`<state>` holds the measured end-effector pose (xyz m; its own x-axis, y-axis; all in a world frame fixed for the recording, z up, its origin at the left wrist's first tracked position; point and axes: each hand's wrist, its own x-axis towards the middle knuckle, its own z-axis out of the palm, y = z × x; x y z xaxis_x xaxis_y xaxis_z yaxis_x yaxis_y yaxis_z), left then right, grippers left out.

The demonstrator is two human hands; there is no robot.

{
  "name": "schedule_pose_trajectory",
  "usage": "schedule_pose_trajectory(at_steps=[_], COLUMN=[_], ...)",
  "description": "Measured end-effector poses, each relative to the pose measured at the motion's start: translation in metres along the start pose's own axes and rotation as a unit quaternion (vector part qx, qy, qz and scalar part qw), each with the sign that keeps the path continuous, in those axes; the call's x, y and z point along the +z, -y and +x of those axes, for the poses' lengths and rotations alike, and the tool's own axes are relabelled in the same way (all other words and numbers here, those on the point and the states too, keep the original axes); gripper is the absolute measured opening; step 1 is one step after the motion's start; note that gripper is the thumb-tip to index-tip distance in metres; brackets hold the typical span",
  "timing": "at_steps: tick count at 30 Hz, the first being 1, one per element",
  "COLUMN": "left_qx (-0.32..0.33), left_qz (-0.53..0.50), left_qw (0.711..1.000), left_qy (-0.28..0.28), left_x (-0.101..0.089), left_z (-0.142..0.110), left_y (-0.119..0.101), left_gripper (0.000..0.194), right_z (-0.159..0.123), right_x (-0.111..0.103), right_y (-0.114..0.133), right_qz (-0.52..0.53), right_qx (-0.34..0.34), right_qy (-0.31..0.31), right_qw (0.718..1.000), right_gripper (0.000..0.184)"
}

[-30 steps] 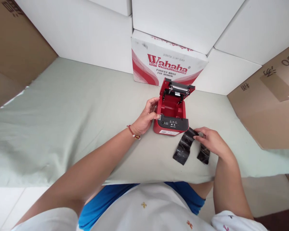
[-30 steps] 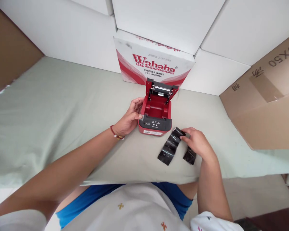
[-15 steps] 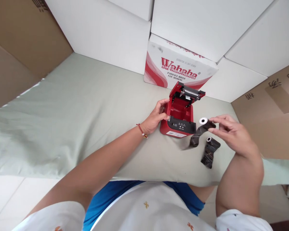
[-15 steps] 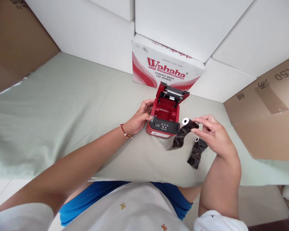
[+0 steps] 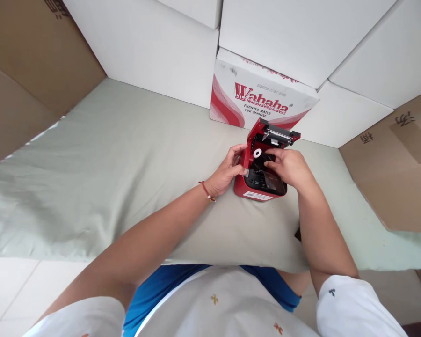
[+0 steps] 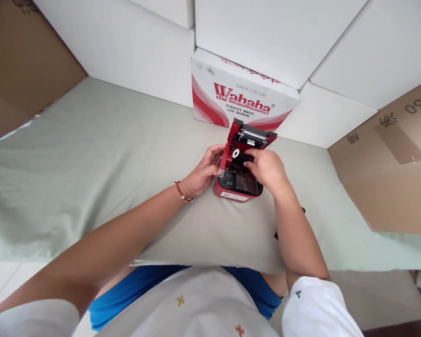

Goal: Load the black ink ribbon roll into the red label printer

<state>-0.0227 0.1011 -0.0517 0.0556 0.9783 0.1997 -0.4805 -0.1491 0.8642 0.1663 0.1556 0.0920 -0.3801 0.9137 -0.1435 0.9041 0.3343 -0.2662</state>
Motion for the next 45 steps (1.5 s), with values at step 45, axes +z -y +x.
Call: schedule_pose_trajectory(at_steps=[45], left_qx=[0.361], left_qz=[0.538], left_qw=[0.761], left_qy=[-0.04], left_x=[0.028], left_z=[-0.049], left_y=[-0.01], left_gripper=[0.026], right_z=[-0.01], right_x=[-0.028], right_y=[-0.03], right_qz=[0.028], right_qx=[-0.196], right_qy=[-0.189], right_qw=[0.962], right_gripper=[0.048])
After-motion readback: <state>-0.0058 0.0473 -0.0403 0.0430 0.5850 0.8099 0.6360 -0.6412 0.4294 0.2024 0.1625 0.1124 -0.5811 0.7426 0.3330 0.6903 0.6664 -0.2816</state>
